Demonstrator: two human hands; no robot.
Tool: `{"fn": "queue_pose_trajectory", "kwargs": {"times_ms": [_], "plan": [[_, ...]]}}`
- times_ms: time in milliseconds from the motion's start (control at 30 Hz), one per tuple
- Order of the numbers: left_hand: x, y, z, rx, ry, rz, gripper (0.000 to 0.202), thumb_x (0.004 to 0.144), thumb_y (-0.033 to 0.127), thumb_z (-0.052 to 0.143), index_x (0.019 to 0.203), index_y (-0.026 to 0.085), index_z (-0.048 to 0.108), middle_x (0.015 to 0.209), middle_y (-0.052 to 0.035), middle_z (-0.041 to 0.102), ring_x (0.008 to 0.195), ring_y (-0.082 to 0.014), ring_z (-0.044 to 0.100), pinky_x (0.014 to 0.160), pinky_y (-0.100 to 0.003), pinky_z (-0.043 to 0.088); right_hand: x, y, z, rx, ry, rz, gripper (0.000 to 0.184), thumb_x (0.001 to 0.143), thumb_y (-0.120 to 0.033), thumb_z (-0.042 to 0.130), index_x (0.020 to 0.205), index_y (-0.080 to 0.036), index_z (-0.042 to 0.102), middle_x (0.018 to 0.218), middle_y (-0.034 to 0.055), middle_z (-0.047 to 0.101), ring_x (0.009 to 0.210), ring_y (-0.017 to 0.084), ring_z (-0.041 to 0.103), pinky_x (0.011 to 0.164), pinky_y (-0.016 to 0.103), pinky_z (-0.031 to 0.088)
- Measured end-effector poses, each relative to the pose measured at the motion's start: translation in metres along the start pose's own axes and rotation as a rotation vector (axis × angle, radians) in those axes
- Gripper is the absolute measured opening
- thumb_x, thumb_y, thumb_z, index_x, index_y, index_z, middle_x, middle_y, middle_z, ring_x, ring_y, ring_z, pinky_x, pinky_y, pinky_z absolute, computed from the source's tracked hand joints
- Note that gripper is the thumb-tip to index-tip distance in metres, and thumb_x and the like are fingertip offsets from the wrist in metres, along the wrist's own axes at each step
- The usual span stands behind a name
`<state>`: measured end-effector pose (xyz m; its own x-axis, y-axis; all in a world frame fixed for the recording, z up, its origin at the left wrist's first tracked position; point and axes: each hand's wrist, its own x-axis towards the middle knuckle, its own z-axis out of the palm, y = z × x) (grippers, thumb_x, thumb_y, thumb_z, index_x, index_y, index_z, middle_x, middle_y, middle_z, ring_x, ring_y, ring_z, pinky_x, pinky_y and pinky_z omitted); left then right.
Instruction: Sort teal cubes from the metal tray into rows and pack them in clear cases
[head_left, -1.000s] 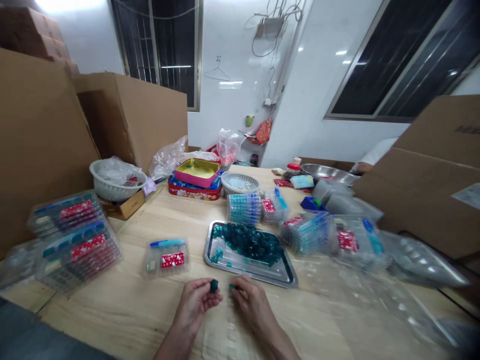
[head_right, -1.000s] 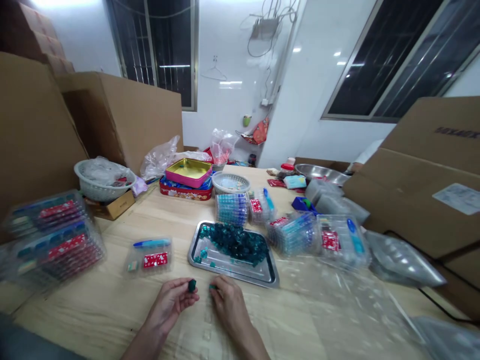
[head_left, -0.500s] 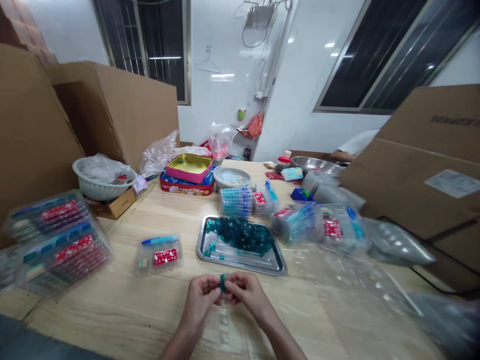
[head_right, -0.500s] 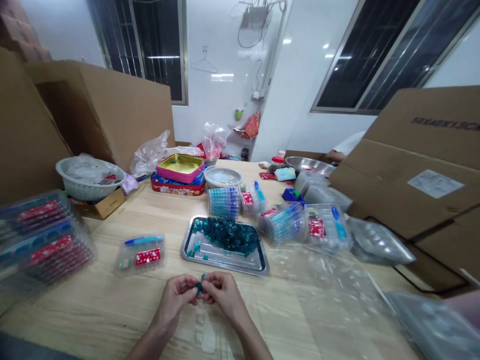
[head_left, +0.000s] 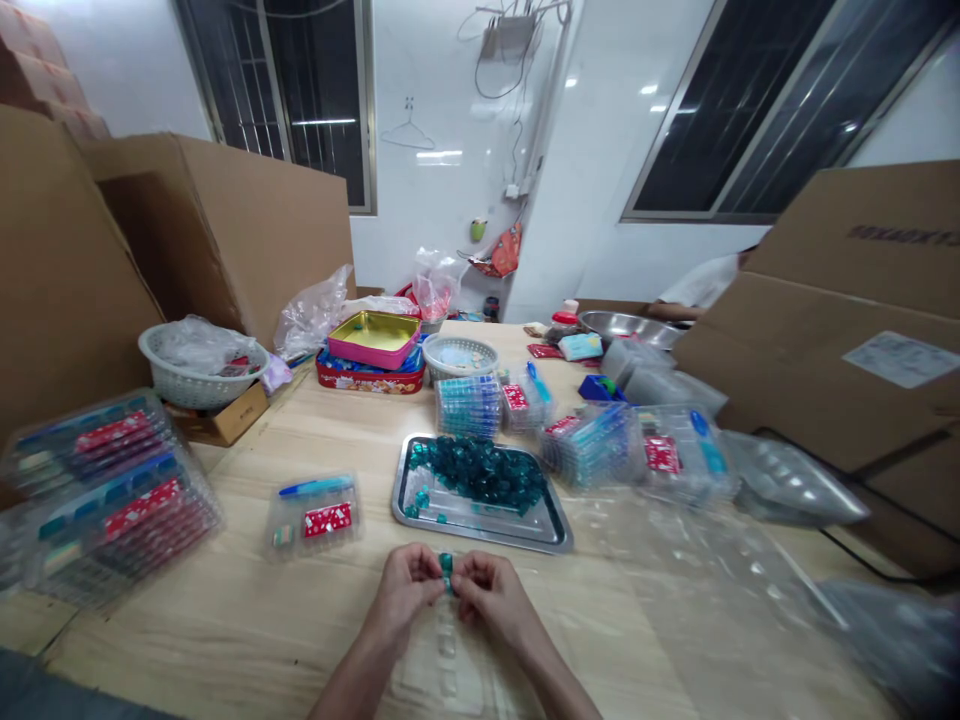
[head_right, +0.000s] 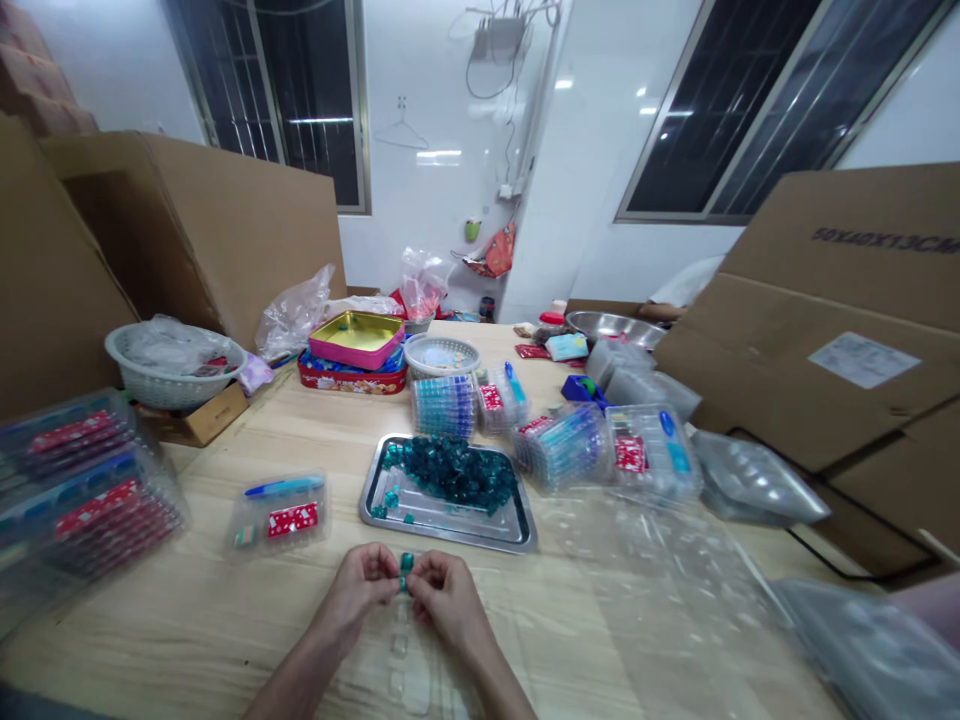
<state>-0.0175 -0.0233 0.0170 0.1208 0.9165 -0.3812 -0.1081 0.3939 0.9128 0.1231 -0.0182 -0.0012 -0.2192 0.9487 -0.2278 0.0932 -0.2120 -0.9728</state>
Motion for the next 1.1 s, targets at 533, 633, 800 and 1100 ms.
{"fn": "queue_pose_trajectory", "kwargs": {"times_ms": [533,633,800,1100], "plan": [[0.028,-0.049,-0.004,0.618,0.132,0.271,0.015,0.064,0.008,0.048,0.066,0.011,0.062,0.076,-0.0028,0.057,0.067,-0.0013,0.041,0.066,-0.013,0.026,0.053,-0.032,0.001,-0.814,0.165,-0.377,0.018,0.074,-0.015,0.046,0.077,-0.015,0.064,0.074,0.0045,0.063,0.07,0.016,0.057,0.065,0.023,0.038],[0.043,-0.068,-0.013,0.58,0.116,0.338,0.012,0.066,0.016,0.053,0.067,0.012,0.064,0.074,-0.0033,0.057,0.064,-0.0009,0.04,0.064,-0.013,0.027,0.1,-0.056,0.015,-1.017,0.153,-0.416,0.03,0.075,-0.01,0.046,0.101,-0.015,0.06,0.098,0.0081,0.061,0.089,0.017,0.057,0.077,0.023,0.039],[0.054,-0.075,-0.019,0.515,0.044,0.326,0.013,0.064,0.025,0.06,0.065,0.013,0.064,0.071,-0.0031,0.057,0.058,0.0003,0.038,0.06,-0.013,0.028,0.158,-0.072,0.038,-1.21,0.146,-0.318,0.033,0.074,-0.004,0.046,0.104,-0.009,0.058,0.109,0.0194,0.055,0.089,0.025,0.059,0.072,0.03,0.041],[0.015,-0.01,-0.006,0.071,0.248,0.145,0.036,0.062,0.046,0.061,0.066,0.011,0.056,0.059,0.0004,0.053,0.053,-0.0004,0.043,0.052,-0.011,0.031,0.129,-0.063,0.025,-1.079,0.135,-0.391,0.024,0.073,-0.012,0.05,0.094,-0.012,0.062,0.093,0.0104,0.062,0.087,0.019,0.058,0.078,0.025,0.04]]}}
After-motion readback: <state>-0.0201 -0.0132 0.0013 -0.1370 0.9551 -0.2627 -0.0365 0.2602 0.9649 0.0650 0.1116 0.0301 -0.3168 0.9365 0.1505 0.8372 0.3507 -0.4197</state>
